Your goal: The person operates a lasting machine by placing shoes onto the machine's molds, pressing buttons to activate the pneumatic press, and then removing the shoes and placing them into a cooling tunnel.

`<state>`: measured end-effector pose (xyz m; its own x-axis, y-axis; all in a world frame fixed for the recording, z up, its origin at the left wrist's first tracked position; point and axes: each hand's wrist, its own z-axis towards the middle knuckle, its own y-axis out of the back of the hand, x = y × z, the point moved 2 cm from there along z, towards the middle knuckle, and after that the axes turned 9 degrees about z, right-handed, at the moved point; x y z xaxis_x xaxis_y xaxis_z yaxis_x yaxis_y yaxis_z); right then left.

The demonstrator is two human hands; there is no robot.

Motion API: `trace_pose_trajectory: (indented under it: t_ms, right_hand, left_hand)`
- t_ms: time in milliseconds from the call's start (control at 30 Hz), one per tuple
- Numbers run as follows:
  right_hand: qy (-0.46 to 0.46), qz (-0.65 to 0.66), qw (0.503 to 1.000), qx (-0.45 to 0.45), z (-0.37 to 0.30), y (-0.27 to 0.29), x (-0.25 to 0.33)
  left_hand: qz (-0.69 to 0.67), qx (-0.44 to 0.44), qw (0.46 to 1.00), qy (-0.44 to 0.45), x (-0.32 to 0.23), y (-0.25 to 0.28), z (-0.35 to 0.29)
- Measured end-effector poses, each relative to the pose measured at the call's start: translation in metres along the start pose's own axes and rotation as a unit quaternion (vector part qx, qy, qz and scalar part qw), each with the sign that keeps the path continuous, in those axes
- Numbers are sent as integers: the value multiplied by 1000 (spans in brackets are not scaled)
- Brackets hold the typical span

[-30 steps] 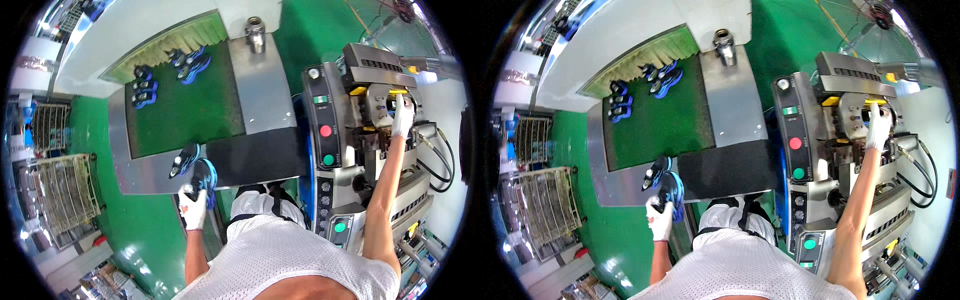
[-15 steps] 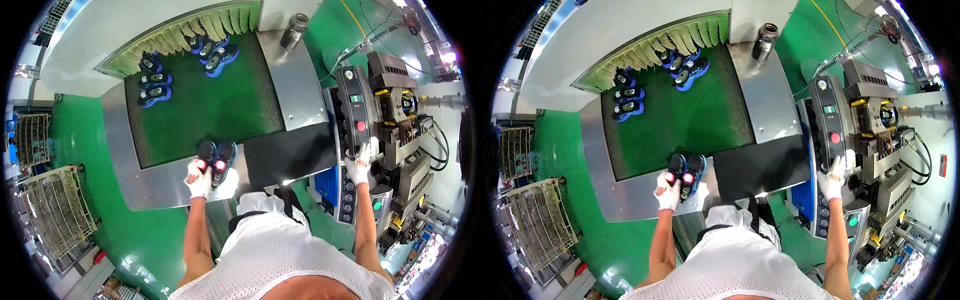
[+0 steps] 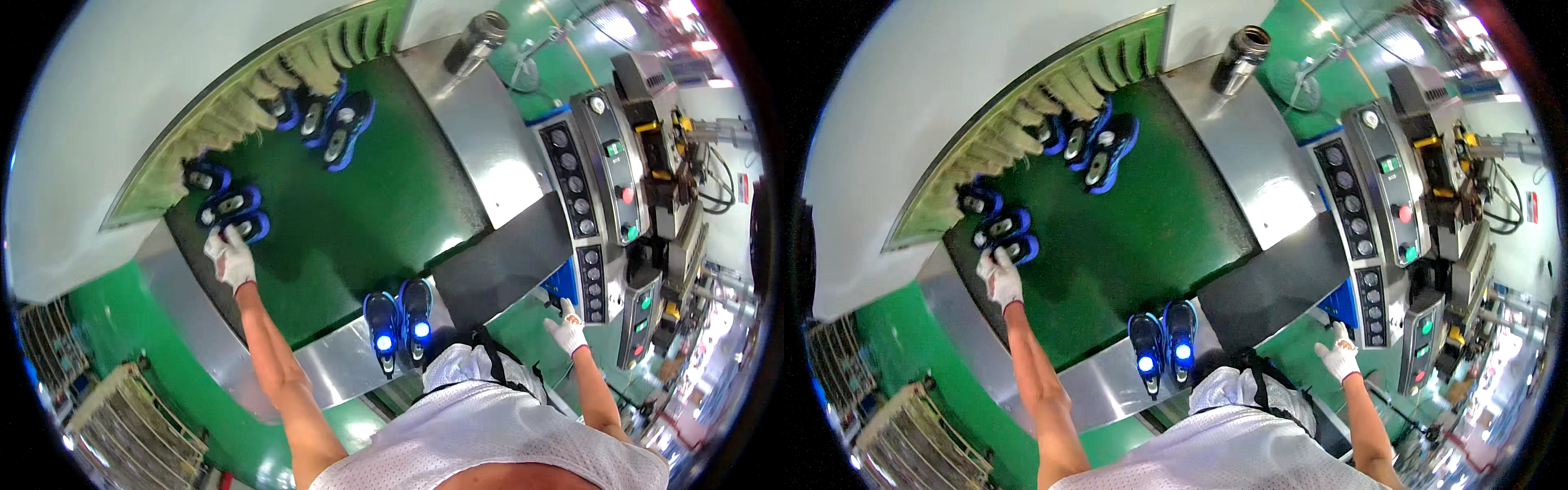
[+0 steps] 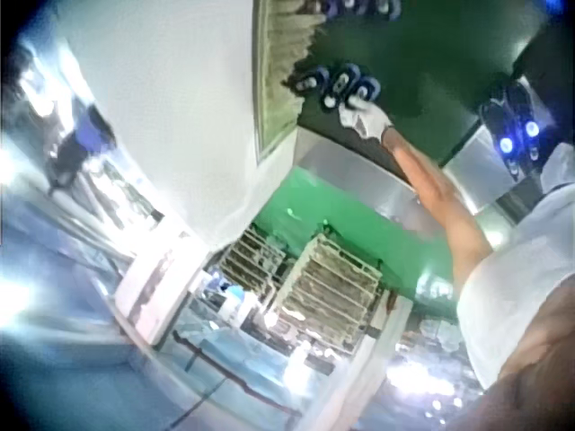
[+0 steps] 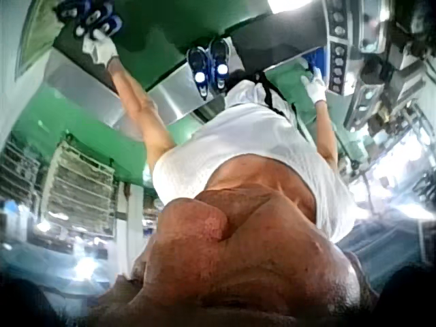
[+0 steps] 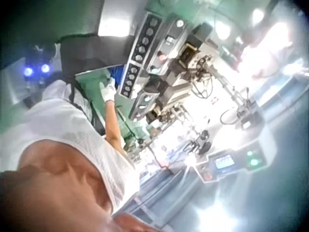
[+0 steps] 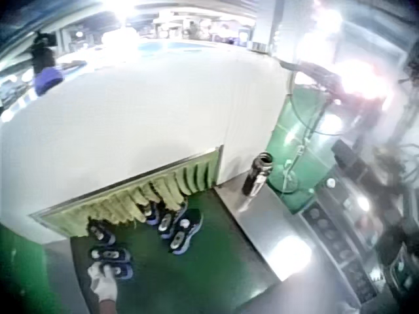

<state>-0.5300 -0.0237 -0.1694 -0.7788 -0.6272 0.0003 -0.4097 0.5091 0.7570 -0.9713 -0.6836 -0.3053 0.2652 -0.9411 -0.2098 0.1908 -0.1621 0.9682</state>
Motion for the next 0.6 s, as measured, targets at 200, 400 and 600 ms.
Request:
trace_pose_trajectory:
  t_ms: [200, 400, 600]
  right_hand:
    - [46, 103, 994, 14, -26, 31, 50]
    - [230, 337, 910, 75, -76, 58, 149]
    - [310, 367, 862, -162, -63, 48, 155]
  left_hand:
    - [-34, 17, 999, -2, -21, 46, -23]
    - [-212, 85, 937, -263, -215, 163, -152]
    - [-351, 246, 730, -533, -419, 218, -315]
